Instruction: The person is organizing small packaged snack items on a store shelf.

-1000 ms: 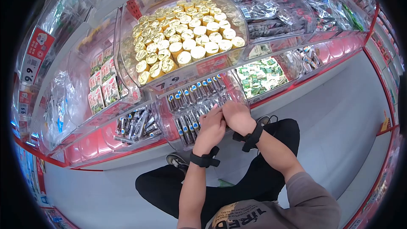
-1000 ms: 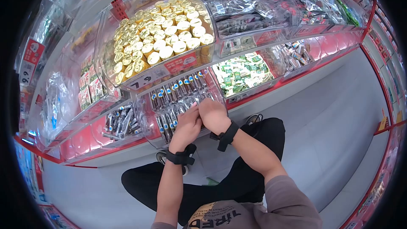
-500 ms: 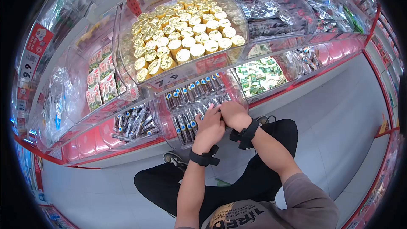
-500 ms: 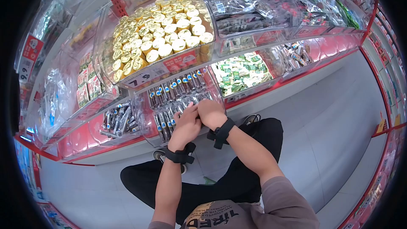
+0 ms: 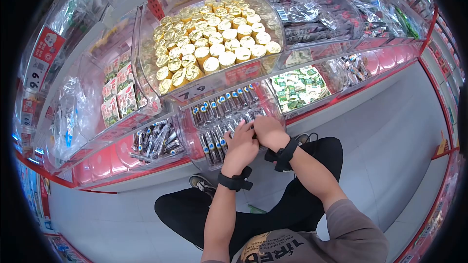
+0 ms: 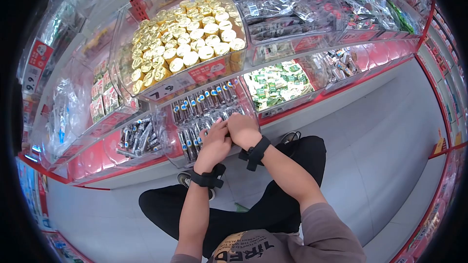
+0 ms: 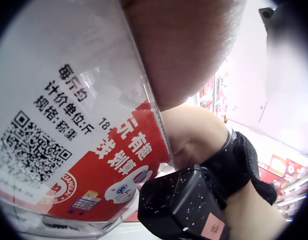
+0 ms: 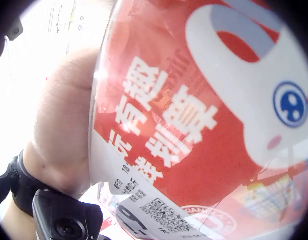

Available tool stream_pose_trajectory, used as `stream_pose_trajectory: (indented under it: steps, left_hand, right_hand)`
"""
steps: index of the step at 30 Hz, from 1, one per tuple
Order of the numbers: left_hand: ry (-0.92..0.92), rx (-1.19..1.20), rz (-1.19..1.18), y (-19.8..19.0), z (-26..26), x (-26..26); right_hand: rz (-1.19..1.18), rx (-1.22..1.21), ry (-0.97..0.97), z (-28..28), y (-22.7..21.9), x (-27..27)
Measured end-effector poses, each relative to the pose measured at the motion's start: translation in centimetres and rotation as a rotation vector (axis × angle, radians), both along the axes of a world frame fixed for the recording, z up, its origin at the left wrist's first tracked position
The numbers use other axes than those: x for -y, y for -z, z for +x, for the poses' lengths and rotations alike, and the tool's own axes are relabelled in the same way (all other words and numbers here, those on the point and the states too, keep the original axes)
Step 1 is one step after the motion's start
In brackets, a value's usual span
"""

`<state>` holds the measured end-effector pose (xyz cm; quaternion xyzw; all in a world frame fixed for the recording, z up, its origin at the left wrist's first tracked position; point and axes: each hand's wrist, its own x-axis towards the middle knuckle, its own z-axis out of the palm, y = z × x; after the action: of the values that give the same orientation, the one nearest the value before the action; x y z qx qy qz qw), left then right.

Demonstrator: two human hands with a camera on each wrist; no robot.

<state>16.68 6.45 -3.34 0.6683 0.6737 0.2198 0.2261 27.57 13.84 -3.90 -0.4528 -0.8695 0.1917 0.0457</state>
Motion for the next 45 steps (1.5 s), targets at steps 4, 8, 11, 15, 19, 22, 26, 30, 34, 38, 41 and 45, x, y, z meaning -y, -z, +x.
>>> stream_pose_trajectory:
  steps: [4, 8, 11, 15, 19, 22, 26, 30, 34, 38, 41, 45]
  left_hand:
    - [0.001, 0.004, 0.012, 0.0, 0.0, 0.0]
    - [-0.007, 0.049, 0.051, 0.6, -0.3, -0.1]
    - [-0.049, 0.074, 0.122, 0.6, -0.3, 0.0]
    - [-0.101, 0.336, 0.358, -1.4, -0.4, 1.1]
    - [-0.165, 0.435, 0.778, -3.8, -3.3, 4.9]
    - [-0.623, 0.536, 0.831, -4.6, -8.5, 7.0]
    - [-0.829, 0.112, 0.594, -1.6, -18.7, 6.4]
    - [-0.724, -0.445, 0.111, 1.9, -24.0, 5.9]
    - [-0.634, -0.414, -0.208, 1.1, -23.6, 4.6]
    - [-0.479, -0.399, -0.294, 1.0, -24.8, 3.7]
    - [-0.471, -0.454, -0.414, 0.3, -24.6, 3.3]
    - [-0.430, -0.428, -0.455, 0.8, -25.3, 3.4]
  right_hand:
    - [-0.012, -0.060, 0.112, -0.4, 1.2, -0.1]
    - [-0.007, -0.062, 0.120, -0.5, 0.9, 0.0]
    - [0.089, -0.083, 0.065, -0.3, 1.3, 0.0]
    - [0.086, -0.073, 0.033, 0.1, 0.4, 0.3]
    - [0.120, -0.048, 0.041, -0.1, 0.1, 0.3]
    - [0.142, -0.093, 0.044, 0.0, 0.5, 0.3]
    - [0.164, -0.132, 0.045, 0.0, 1.0, 0.1]
    - [0.120, -0.157, 0.054, 0.0, 0.4, 0.3]
    - [0.067, -0.143, 0.056, 0.0, 0.1, 0.2]
    - [0.051, -0.128, 0.042, -0.2, 0.6, 0.0]
    - [0.038, -0.149, 0.050, -0.2, 0.4, 0.1]
    - [0.027, -0.144, 0.031, -0.1, 0.1, 0.1]
